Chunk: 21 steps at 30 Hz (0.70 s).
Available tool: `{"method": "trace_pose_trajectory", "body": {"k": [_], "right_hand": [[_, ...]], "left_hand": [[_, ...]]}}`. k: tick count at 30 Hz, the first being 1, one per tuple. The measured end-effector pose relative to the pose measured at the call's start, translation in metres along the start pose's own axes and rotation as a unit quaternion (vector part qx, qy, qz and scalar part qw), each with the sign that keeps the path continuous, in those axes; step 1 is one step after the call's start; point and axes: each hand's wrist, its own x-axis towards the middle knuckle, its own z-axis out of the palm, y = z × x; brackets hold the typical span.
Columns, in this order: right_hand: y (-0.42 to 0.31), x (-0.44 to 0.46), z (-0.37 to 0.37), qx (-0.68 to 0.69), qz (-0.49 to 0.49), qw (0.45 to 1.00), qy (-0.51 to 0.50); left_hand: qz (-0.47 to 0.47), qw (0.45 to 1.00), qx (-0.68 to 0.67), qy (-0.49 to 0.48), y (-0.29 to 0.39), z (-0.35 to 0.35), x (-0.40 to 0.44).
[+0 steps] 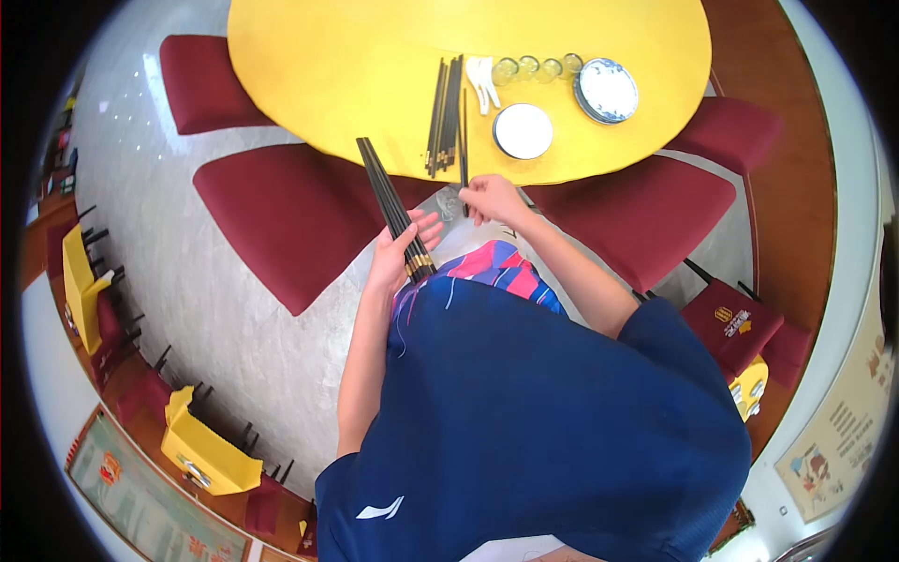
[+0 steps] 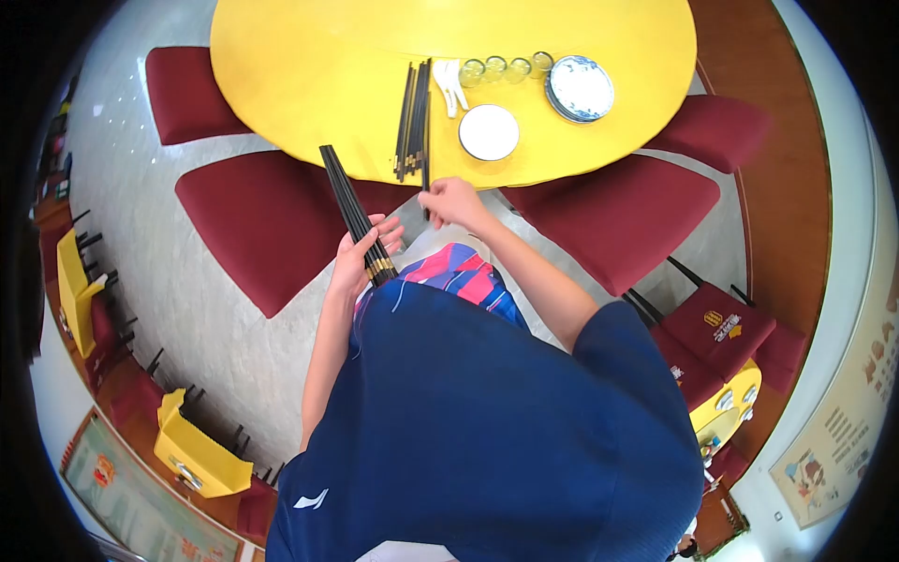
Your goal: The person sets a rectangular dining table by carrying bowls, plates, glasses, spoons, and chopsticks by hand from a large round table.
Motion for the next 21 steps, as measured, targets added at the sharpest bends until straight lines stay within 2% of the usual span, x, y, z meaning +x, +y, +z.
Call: {"method": "trace_pose_trajectory", "body": {"k": [2, 5, 6, 8, 12, 14, 15, 17, 19, 21], "right_hand": [[-0.016, -0.034, 0.003, 0.073, -0.012, 0.994, -0.08], [-0.034, -0.066, 0.019, 0.082, -0.046, 0.989, -0.111], [-0.037, -0.073, 0.023, 0.083, -0.045, 0.99, -0.108], [-0.043, -0.081, 0.03, 0.043, -0.093, 0.992, -0.077], [-0.048, -0.087, 0.039, -0.004, -0.097, 0.988, -0.118], [-0.044, -0.084, 0.048, -0.133, -0.187, 0.967, -0.113], [-0.046, -0.087, 0.055, -0.134, -0.192, 0.964, -0.129], [-0.052, -0.094, 0.068, -0.264, -0.221, 0.923, -0.17], [-0.058, -0.102, 0.089, -0.301, -0.26, 0.897, -0.193], [-0.067, -0.111, 0.114, -0.377, -0.245, 0.866, -0.219]], "left_hand": [[-0.022, 0.999, 0.021, -0.016, 0.0, 0.01, 0.002], [-0.033, 0.997, 0.061, -0.018, -0.001, 0.02, 0.006], [-0.021, 0.997, 0.055, -0.051, 0.0, 0.027, 0.006], [-0.02, 0.997, 0.043, -0.059, 0.003, 0.038, 0.001], [-0.011, 0.998, 0.034, -0.049, 0.002, 0.035, -0.023], [-0.007, 0.998, 0.046, -0.049, -0.003, 0.024, -0.036], [0.009, 0.997, 0.068, -0.028, -0.01, 0.015, -0.044], [0.032, 0.995, 0.096, -0.026, -0.022, -0.007, -0.06], [0.059, 0.994, 0.092, -0.01, -0.022, -0.017, -0.084], [0.09, 0.993, 0.072, 0.008, -0.023, -0.031, -0.111]]}}
